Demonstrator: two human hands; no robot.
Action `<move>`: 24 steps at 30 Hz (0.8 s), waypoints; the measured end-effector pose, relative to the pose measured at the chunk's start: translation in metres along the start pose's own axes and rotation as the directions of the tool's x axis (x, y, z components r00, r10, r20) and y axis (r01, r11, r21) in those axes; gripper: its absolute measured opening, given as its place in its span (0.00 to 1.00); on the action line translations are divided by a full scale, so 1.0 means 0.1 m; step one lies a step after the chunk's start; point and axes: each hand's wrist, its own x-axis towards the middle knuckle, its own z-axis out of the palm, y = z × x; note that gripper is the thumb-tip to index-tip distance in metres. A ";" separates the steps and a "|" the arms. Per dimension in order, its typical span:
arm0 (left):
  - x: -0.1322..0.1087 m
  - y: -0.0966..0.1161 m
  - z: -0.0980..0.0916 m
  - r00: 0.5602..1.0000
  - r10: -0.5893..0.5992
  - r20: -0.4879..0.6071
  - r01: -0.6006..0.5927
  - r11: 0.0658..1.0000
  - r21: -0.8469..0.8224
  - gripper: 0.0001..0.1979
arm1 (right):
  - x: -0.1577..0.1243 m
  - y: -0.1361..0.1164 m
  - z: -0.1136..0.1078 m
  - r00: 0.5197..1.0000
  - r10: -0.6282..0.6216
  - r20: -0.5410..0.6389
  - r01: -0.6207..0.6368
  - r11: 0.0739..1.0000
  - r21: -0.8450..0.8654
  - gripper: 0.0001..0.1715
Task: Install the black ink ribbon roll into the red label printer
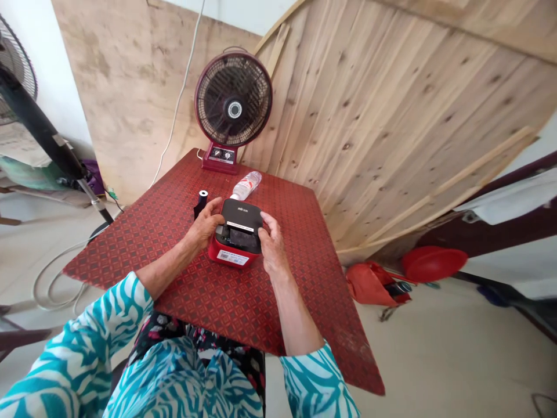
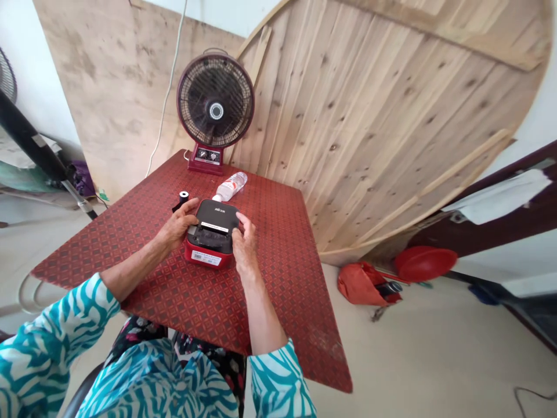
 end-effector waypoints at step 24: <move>0.06 0.13 -0.21 0.989 -0.142 0.048 0.133 0.978 0.159 0.37 | -0.12 -0.07 0.17 0.977 0.153 -0.148 -0.110 0.958 0.266 0.33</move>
